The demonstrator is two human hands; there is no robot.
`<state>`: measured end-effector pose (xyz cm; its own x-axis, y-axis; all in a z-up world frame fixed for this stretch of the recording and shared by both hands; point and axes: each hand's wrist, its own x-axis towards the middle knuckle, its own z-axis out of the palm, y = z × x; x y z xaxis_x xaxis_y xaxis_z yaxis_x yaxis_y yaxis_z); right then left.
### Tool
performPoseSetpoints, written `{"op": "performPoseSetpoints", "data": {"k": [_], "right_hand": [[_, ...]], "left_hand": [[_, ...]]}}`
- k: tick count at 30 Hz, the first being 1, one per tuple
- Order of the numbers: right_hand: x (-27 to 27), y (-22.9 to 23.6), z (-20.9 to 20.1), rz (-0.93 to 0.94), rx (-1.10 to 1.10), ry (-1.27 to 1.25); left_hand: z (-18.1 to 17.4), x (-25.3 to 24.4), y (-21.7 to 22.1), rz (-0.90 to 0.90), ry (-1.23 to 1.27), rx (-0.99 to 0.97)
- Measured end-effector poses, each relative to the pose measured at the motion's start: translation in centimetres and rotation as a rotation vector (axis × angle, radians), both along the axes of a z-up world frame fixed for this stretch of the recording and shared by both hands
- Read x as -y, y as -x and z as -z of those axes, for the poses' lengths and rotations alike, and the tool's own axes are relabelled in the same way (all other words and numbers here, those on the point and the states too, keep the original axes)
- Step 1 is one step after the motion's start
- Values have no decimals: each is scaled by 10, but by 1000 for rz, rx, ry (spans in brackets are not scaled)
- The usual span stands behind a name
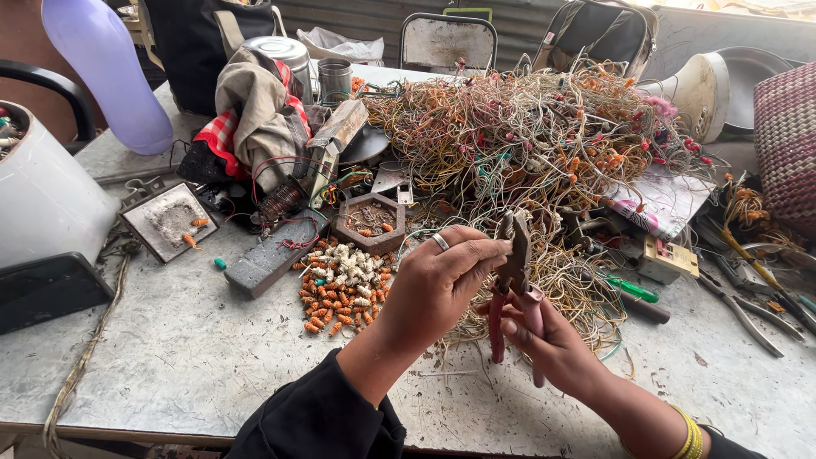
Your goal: The person uses pliers to cut small beads or connectors from tangled multi-colored wires on a cluttered workbench. The person repeatedly picks up wire segments, cuts off the beads, and drops them onto the table.
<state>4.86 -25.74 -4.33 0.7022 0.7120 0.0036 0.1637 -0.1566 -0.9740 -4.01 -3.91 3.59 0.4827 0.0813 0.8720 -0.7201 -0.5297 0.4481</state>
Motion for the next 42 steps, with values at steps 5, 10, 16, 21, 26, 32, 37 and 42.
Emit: {"op": "performPoseSetpoints", "data": {"k": [5, 10, 16, 21, 26, 32, 37, 42], "right_hand": [[1, 1, 7, -66, -23, -138], [6, 1, 12, 84, 0, -134], [-3, 8, 1, 54, -132, -198], [-11, 12, -23, 145, -257, -161], [-4, 9, -25, 169, -444, -240], [8, 13, -7, -71, -343, -176], [5, 21, -14, -108, -345, -149], [-1, 27, -30, -118, -416, -158]], "left_hand": [[0, 2, -2, 3, 33, 4], [-1, 2, -1, 41, 87, -33], [1, -2, -7, 97, 209, -150], [12, -8, -22, 249, 537, -301], [24, -15, -37, 418, 767, -361], [23, -16, -36, 321, 707, -276], [12, -15, -24, 55, 420, -170], [1, -6, -15, -134, 184, -63]]}}
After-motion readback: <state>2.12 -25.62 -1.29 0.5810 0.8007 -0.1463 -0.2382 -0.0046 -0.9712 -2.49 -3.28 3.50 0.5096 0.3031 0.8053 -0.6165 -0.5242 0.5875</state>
